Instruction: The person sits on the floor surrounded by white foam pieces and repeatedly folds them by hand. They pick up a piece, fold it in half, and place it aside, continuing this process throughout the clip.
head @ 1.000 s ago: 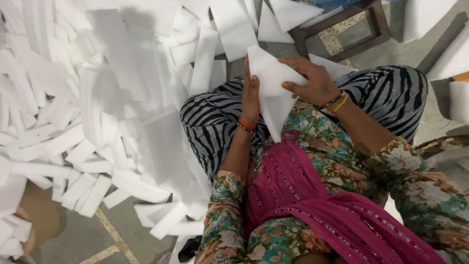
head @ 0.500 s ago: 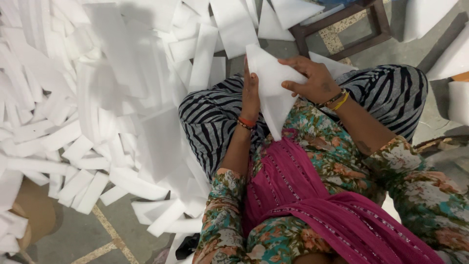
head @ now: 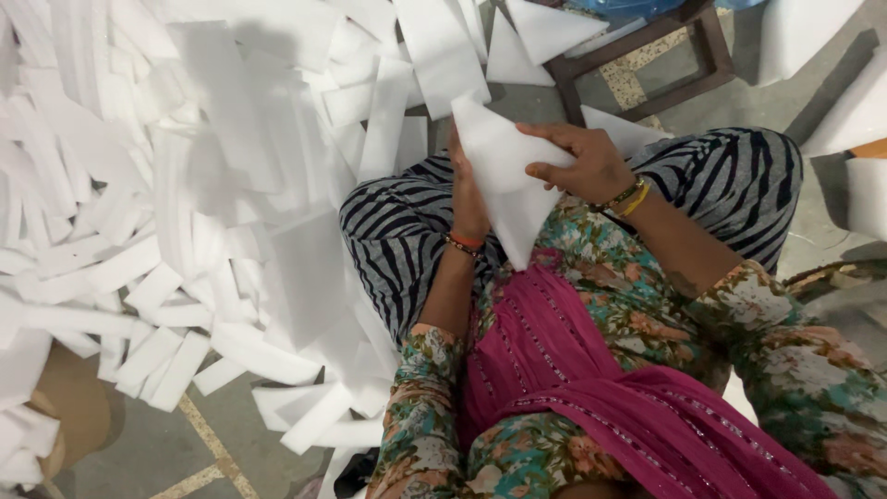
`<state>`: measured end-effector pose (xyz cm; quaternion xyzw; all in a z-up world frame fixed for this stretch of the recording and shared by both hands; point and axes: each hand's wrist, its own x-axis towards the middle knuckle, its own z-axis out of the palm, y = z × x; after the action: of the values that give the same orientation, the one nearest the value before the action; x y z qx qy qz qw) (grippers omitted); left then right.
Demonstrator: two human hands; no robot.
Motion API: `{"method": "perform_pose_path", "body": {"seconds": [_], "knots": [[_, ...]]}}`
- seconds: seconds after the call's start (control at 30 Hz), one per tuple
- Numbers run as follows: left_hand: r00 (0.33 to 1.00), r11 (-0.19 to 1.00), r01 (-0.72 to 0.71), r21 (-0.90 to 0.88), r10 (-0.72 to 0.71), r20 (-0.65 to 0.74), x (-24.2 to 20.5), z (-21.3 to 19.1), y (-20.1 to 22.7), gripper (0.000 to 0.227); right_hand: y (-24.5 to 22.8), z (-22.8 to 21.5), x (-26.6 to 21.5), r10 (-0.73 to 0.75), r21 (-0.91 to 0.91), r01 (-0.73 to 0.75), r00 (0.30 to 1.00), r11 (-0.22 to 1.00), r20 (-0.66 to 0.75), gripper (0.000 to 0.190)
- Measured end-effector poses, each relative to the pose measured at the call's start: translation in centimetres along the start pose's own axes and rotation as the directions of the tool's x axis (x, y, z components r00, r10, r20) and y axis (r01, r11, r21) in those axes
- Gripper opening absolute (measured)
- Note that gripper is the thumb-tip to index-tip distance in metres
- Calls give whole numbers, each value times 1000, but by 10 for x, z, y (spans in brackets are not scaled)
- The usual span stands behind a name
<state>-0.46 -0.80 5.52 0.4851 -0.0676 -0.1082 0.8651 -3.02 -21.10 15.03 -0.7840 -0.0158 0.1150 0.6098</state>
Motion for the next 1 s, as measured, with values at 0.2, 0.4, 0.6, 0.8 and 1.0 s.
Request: {"method": "perform_pose_path", "body": {"seconds": [0.2, 0.4, 0.6, 0.8, 1.0], "knots": [[997, 873, -19, 487, 50, -52, 4, 1, 3, 74, -4, 4, -2, 16, -5, -16, 998, 1000, -64, 50], [999, 850, -5, 528, 31, -40, 3, 1, -3, 74, -7, 4, -3, 26, -32, -30, 994, 999, -104, 51], [992, 979, -101, 179, 85, 93, 2, 16, 19, 87, 2, -2, -1, 29, 109, -23, 998, 994, -54, 52], [988, 991, 65, -116, -48, 149, 2, 28, 31, 93, 4, 0, -3, -21, 116, 32, 995, 993, -94, 51], [982, 995, 59, -76, -44, 184, 3, 36, 32, 97, -1, -7, -6, -69, -161, 50, 991, 986, -112, 50]]}}
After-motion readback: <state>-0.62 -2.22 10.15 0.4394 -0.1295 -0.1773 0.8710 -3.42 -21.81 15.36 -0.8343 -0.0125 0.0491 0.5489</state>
